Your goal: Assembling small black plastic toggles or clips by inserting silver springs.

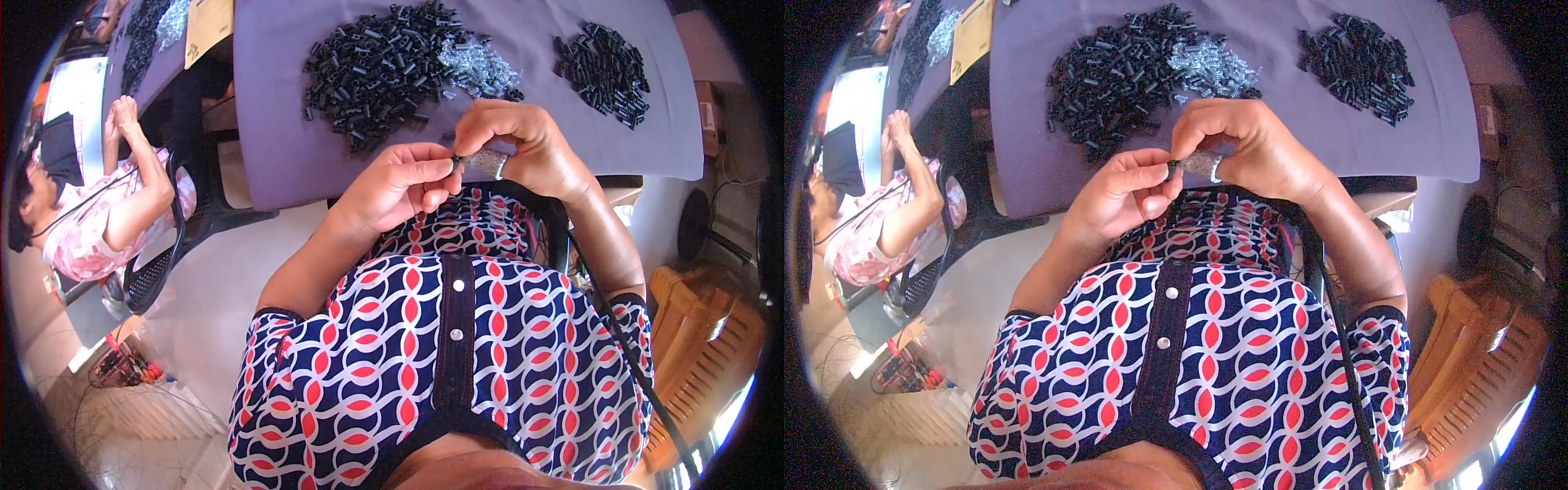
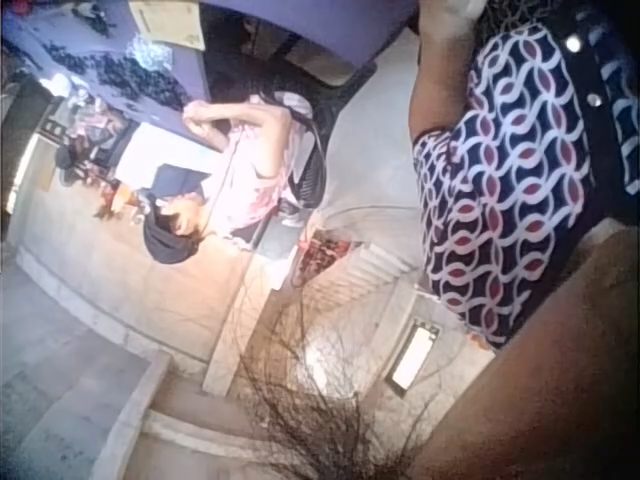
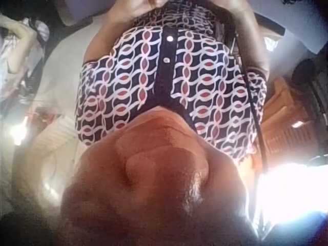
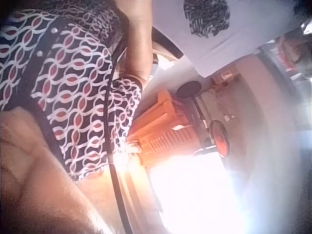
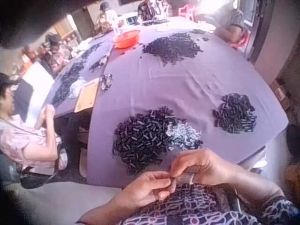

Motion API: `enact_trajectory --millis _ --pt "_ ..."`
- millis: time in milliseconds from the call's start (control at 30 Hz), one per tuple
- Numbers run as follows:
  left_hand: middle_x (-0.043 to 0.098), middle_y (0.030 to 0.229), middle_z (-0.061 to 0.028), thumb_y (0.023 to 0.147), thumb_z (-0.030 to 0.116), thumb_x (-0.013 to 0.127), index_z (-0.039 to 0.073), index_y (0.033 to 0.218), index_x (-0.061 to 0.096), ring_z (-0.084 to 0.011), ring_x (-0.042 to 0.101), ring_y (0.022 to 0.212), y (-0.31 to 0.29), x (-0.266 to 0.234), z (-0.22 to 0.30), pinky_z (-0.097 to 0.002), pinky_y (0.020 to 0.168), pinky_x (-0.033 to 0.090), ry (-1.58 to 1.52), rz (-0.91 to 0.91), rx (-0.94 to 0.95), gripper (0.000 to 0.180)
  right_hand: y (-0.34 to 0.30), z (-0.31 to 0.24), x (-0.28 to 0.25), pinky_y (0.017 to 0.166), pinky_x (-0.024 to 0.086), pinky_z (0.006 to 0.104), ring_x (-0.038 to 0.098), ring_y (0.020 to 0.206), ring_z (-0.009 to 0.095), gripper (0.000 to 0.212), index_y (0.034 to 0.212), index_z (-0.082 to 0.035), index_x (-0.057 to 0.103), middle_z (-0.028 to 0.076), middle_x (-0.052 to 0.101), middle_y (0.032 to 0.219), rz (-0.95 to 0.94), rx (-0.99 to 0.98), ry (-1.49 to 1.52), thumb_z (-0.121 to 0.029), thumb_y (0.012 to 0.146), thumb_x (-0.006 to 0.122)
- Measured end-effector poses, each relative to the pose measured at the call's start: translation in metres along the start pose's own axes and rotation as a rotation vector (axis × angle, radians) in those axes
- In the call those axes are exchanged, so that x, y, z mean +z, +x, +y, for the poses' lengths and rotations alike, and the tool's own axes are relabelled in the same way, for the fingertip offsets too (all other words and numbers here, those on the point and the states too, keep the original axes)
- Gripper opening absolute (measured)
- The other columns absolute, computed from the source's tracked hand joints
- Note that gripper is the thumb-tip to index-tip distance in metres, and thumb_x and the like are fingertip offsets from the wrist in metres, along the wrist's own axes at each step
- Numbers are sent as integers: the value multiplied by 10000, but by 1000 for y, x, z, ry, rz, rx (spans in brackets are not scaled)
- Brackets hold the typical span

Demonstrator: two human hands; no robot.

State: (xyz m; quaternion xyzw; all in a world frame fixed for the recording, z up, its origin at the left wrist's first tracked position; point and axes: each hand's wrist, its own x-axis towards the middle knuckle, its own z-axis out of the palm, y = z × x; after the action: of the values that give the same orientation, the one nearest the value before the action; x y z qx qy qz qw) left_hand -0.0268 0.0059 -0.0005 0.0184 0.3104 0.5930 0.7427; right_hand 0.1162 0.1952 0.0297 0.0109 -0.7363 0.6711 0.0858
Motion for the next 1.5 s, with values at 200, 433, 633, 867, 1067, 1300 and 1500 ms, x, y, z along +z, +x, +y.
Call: enact_trajectory --millis 200,433,633,867,1067,1300,1500 --pt "697 897 -108 961 97 652 -17 1113 659 -112 575 648 -4 6 1 -216 591 462 312 121 125 191 0 -11 2 879 541 357 673 984 263 419 921 27 673 107 674 976 3 -26 -146 188 549 568" --pt "718 867 -81 920 42 693 -35 1018 664 -140 651 678 -4 18 -17 -269 605 506 862 343 533 128 1 -22 9 823 547 342 679 961 288 373 921 40 667 125 669 955 -13 64 -424 184 588 582" --pt "694 854 -110 855 -2 741 -7 994 686 -168 674 732 1 15 -16 -288 647 524 1428 383 853 149 -5 -11 17 786 540 299 682 897 184 301 939 38 680 103 678 919 112 256 -271 190 696 589" --pt "713 885 -53 905 18 710 -13 1019 681 -80 632 731 -1 14 -14 -227 638 508 989 335 505 122 -15 -6 15 890 524 265 666 984 134 441 1154 51 637 72 702 1004 179 314 143 203 747 561" --pt "711 899 -57 932 18 685 -30 1070 663 -63 618 739 -2 18 -12 -206 657 507 849 302 472 148 -23 1 1 885 533 311 673 987 164 317 1182 38 611 92 697 989 213 235 -16 75 868 633" --pt "706 925 -43 937 17 677 -23 1083 666 -62 619 755 0 26 -13 -209 685 514 943 317 504 152 -12 -8 3 711 506 470 622 844 425 211 944 -7 593 186 629 864 39 43 -589 -195 882 666" --pt "705 897 -54 948 33 656 -34 1079 664 -71 614 727 1 27 -12 -211 669 507 905 289 470 147 -9 -5 7 687 498 470 624 817 418 170 894 -10 588 171 601 813 -25 67 -629 -119 815 691"
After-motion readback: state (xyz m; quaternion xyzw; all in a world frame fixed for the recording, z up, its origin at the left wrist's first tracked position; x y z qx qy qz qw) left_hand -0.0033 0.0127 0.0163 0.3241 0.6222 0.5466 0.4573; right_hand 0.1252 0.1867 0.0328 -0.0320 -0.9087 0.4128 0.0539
